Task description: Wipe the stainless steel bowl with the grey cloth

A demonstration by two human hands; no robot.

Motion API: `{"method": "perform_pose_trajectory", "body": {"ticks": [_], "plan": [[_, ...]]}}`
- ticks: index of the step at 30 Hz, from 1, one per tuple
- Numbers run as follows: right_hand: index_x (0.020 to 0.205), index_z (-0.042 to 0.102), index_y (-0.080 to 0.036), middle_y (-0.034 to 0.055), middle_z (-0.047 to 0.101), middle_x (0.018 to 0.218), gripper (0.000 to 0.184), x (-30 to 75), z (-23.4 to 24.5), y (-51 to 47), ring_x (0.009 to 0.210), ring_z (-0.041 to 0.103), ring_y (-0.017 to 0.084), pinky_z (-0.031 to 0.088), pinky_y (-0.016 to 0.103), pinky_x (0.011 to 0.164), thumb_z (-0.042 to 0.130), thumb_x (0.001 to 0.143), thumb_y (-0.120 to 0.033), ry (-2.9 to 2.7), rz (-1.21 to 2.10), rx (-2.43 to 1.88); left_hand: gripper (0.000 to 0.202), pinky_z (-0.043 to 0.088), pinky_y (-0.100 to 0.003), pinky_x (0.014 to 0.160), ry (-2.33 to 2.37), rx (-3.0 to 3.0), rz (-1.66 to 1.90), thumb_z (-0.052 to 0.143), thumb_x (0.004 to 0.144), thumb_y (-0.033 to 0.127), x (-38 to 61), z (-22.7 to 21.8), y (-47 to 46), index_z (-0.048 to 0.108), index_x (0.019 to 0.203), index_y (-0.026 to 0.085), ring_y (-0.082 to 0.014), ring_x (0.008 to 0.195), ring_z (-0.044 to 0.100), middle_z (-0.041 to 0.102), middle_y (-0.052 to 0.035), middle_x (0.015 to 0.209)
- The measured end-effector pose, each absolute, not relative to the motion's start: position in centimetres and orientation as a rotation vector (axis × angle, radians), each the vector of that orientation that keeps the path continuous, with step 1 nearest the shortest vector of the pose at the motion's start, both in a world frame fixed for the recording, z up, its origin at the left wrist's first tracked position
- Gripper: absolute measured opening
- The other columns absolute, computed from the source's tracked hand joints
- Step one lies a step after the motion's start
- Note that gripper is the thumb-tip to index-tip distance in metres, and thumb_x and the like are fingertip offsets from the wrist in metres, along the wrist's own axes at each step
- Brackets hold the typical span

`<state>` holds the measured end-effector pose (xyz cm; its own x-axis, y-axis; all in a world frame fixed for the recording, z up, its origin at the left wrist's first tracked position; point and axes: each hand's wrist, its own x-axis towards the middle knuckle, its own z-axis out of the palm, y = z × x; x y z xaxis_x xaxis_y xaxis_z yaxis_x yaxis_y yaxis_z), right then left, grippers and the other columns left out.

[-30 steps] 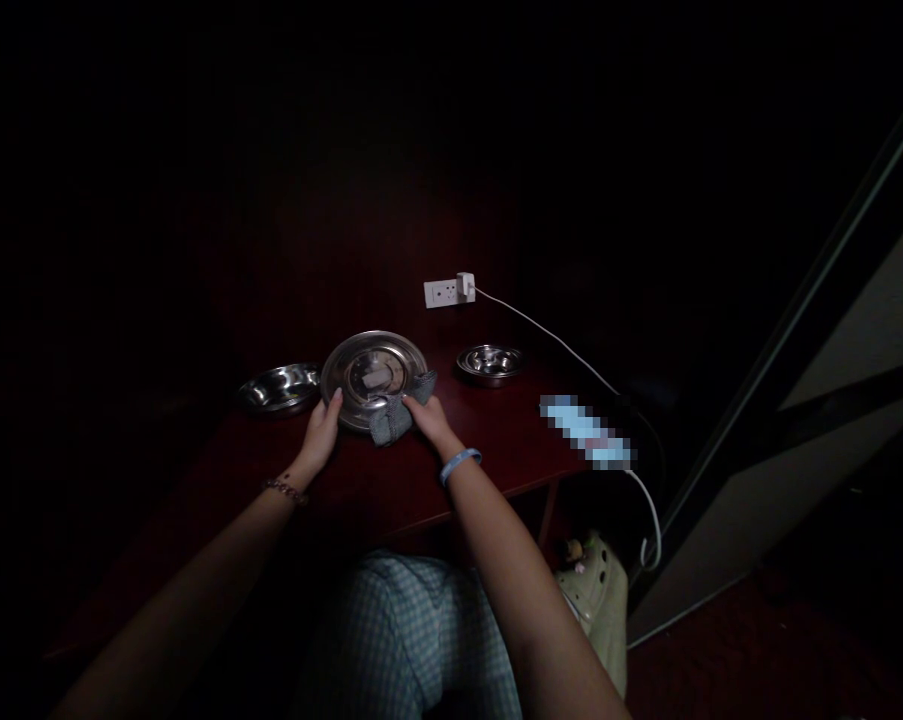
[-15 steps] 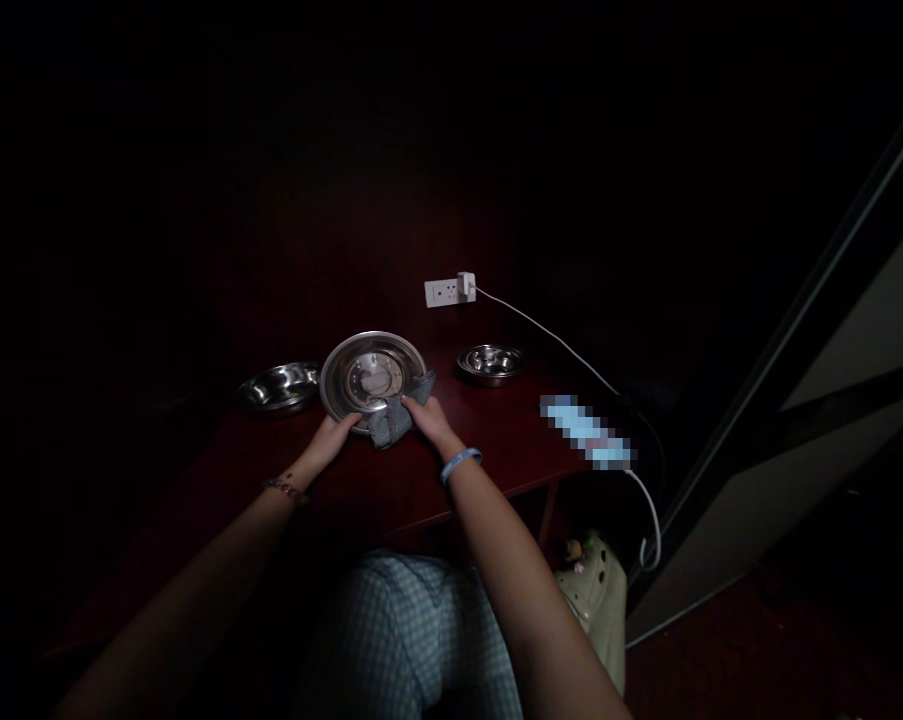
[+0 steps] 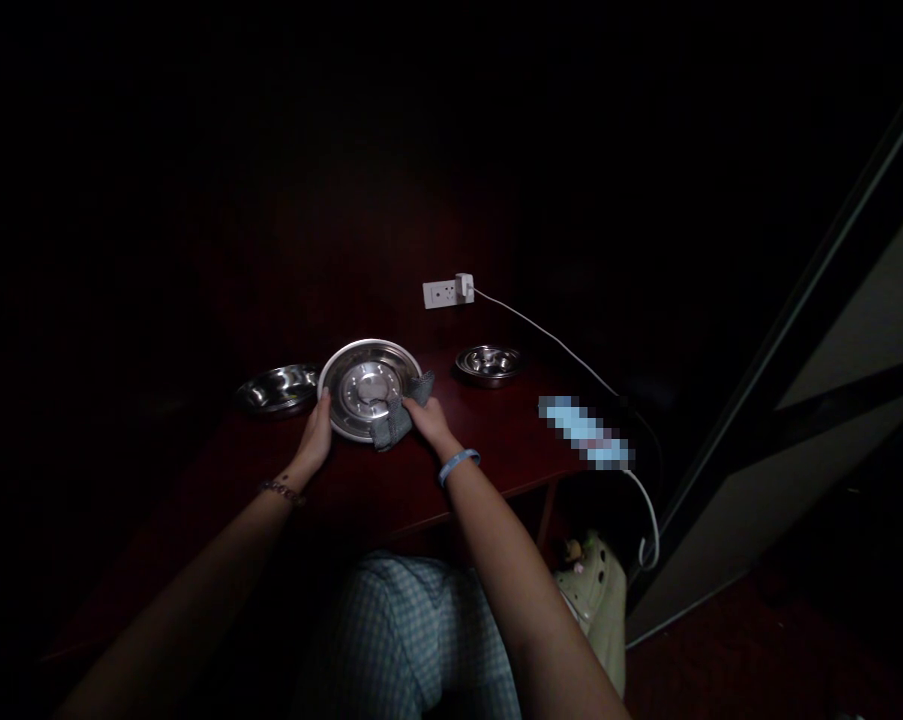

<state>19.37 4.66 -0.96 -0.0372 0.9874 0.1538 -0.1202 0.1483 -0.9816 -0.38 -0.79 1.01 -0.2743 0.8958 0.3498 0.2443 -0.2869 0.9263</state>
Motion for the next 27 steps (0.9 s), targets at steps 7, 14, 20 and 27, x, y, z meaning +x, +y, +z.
{"method": "perform_pose_trajectory", "body": {"ticks": [7, 14, 20, 27], "plan": [[0.089, 0.070, -0.015, 0.0066, 0.075, 0.082, 0.022, 19.4, -0.8, 4.1, 0.074, 0.069, 0.018, 0.057, 0.027, 0.069, 0.069, 0.081, -0.036, -1.125, 1.351, -1.038, 0.066, 0.028, -0.038, 0.122, 1.224, 1.628, 1.447, 0.060, 0.087, 0.044, 0.8, -0.2, -0.1, 0.047, 0.145, 0.016, -0.0250, 0.145, 0.043, 0.052, -0.0129, 0.153], [0.082, 0.071, -0.014, 0.0066, 0.076, 0.085, 0.013, 19.0, -0.6, 4.1, 0.082, 0.070, 0.020, 0.056, 0.032, 0.084, 0.070, 0.078, -0.027, -1.162, 1.271, -0.995, 0.038, 0.041, -0.040, 0.113, 1.481, 1.414, 1.561, 0.050, 0.088, 0.033, 0.1, 0.0, 0.5, 0.067, 0.115, 0.013, -0.0285, 0.130, 0.058, 0.072, -0.0136, 0.125], [0.084, 0.072, -0.015, 0.0065, 0.077, 0.089, 0.015, 19.1, -0.7, 3.8, 0.089, 0.071, 0.021, 0.055, 0.033, 0.089, 0.070, 0.077, -0.028, -1.295, 1.219, -0.915, 0.031, 0.047, -0.039, 0.106, 1.636, 1.319, 1.643, 0.052, 0.088, 0.038, -1.1, 0.8, 0.3, 0.070, 0.100, 0.016, -0.0297, 0.119, 0.065, 0.078, -0.0125, 0.105], [0.084, 0.073, -0.013, 0.0121, 0.077, 0.093, 0.026, 19.8, -0.4, 4.1, 0.092, 0.072, 0.027, 0.055, 0.036, 0.086, 0.071, 0.078, -0.038, -1.290, 0.955, -1.138, 0.034, 0.047, -0.044, 0.107, 1.677, 1.316, 1.555, 0.051, 0.089, 0.037, -1.1, 0.3, 0.5, 0.071, 0.102, 0.014, -0.0314, 0.117, 0.067, 0.077, -0.0151, 0.108]]}}
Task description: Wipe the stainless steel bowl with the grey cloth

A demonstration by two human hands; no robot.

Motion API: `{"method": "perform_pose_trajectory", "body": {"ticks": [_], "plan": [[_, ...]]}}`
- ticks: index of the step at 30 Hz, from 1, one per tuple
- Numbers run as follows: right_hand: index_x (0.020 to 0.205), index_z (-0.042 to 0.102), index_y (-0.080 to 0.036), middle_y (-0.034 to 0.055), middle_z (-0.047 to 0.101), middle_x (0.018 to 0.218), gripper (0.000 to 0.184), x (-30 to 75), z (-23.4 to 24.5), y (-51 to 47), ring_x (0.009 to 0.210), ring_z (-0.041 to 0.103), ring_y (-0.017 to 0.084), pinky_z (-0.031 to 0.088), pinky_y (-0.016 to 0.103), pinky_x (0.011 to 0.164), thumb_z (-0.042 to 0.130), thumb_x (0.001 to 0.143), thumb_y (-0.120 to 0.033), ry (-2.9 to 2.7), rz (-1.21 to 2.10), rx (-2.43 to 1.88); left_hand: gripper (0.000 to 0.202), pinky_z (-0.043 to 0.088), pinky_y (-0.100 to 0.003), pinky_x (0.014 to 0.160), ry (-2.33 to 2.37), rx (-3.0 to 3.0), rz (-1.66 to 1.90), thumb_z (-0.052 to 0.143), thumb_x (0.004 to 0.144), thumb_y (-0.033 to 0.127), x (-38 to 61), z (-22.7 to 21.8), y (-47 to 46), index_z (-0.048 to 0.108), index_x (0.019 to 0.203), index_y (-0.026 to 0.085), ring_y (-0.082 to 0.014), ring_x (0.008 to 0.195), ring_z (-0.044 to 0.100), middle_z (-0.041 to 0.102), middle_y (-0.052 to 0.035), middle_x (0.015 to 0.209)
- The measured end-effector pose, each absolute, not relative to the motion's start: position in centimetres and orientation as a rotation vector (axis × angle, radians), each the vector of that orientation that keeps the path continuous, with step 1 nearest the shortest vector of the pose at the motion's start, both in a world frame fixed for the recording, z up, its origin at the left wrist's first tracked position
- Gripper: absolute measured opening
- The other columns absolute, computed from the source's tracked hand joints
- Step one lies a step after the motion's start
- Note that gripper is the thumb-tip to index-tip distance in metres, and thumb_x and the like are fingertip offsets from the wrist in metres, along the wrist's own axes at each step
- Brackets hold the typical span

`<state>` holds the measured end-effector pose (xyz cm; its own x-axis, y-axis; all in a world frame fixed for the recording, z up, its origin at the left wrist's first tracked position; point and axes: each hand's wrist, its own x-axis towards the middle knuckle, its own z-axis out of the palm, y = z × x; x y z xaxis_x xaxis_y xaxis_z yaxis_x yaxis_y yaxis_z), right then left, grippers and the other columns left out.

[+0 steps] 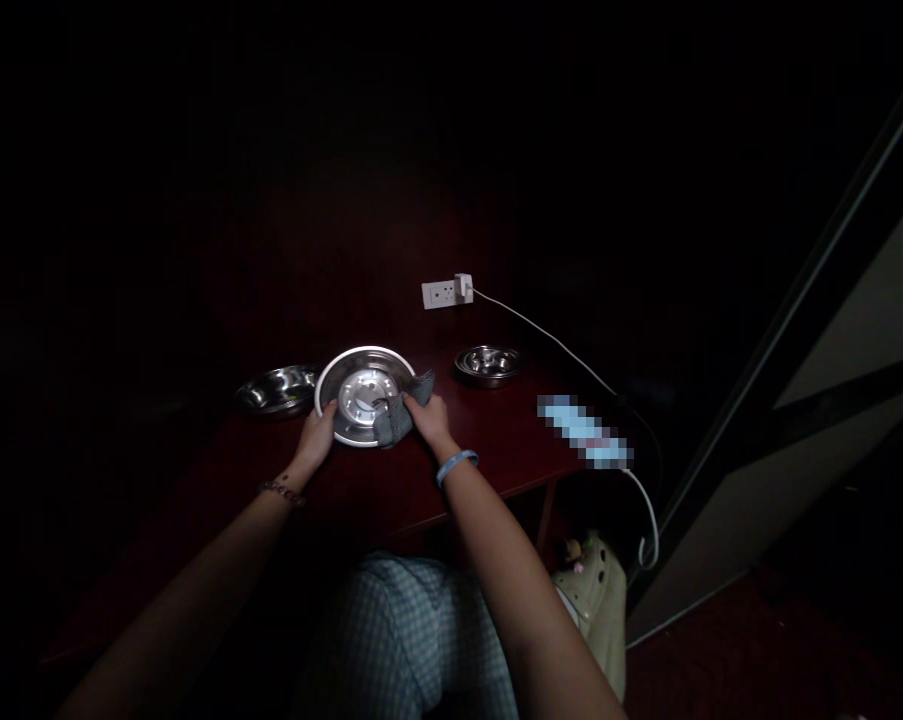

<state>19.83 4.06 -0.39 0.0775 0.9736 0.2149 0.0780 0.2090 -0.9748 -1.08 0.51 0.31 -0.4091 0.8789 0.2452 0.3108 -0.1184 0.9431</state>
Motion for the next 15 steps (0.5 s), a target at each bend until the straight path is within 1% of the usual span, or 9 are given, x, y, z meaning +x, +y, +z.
{"method": "perform_pose_trajectory", "body": {"ticks": [3, 7, 9, 11, 13, 15], "plan": [[0.090, 0.073, -0.012, 0.0145, 0.077, 0.099, 0.036, 20.3, 0.1, 3.9, 0.094, 0.072, 0.028, 0.055, 0.035, 0.086, 0.070, 0.079, -0.047, -1.247, 0.854, -1.144, 0.036, 0.048, -0.044, 0.106, 1.647, 1.265, 1.548, 0.051, 0.088, 0.036, -1.2, 0.0, 0.8, 0.071, 0.107, 0.012, -0.0315, 0.116, 0.068, 0.075, -0.0168, 0.114], [0.096, 0.071, -0.014, 0.0162, 0.076, 0.106, 0.039, 21.0, 0.7, 3.8, 0.102, 0.071, 0.028, 0.052, 0.035, 0.092, 0.062, 0.085, -0.050, -1.101, 0.762, -1.164, 0.035, 0.049, -0.044, 0.105, 1.598, 1.190, 1.582, 0.053, 0.087, 0.035, -1.6, -0.6, 1.5, 0.070, 0.109, 0.013, -0.0298, 0.116, 0.069, 0.075, -0.0163, 0.115], [0.105, 0.069, -0.014, 0.0161, 0.074, 0.114, 0.039, 21.2, 0.9, 3.7, 0.108, 0.068, 0.027, 0.050, 0.035, 0.097, 0.054, 0.090, -0.047, -1.048, 0.703, -1.179, 0.035, 0.049, -0.043, 0.105, 1.571, 1.163, 1.579, 0.052, 0.088, 0.035, -1.6, -0.9, 1.7, 0.070, 0.110, 0.013, -0.0284, 0.114, 0.069, 0.076, -0.0154, 0.112], [0.118, 0.064, -0.015, 0.0147, 0.071, 0.121, 0.041, 21.3, 1.0, 3.5, 0.112, 0.066, 0.026, 0.047, 0.035, 0.101, 0.044, 0.094, -0.042, -1.052, 0.632, -1.182, 0.036, 0.049, -0.042, 0.105, 1.552, 1.147, 1.568, 0.052, 0.089, 0.035, -1.6, -1.0, 1.9, 0.069, 0.111, 0.013, -0.0272, 0.113, 0.070, 0.077, -0.0149, 0.112], [0.129, 0.056, -0.016, 0.0135, 0.070, 0.123, 0.043, 21.4, 1.1, 3.2, 0.111, 0.065, 0.025, 0.046, 0.035, 0.101, 0.037, 0.095, -0.034, -1.104, 0.569, -1.173, 0.037, 0.049, -0.041, 0.105, 1.546, 1.134, 1.553, 0.051, 0.090, 0.036, -1.6, -1.0, 2.0, 0.069, 0.113, 0.012, -0.0265, 0.112, 0.070, 0.077, -0.0149, 0.111], [0.135, 0.049, -0.015, 0.0145, 0.069, 0.120, 0.046, 21.3, 1.2, 2.9, 0.107, 0.065, 0.027, 0.046, 0.036, 0.098, 0.035, 0.093, -0.029, -1.180, 0.524, -1.178, 0.039, 0.049, -0.040, 0.105, 1.537, 1.144, 1.540, 0.050, 0.091, 0.038, -1.5, -1.0, 1.9, 0.068, 0.114, 0.012, -0.0262, 0.112, 0.070, 0.077, -0.0149, 0.111]]}}
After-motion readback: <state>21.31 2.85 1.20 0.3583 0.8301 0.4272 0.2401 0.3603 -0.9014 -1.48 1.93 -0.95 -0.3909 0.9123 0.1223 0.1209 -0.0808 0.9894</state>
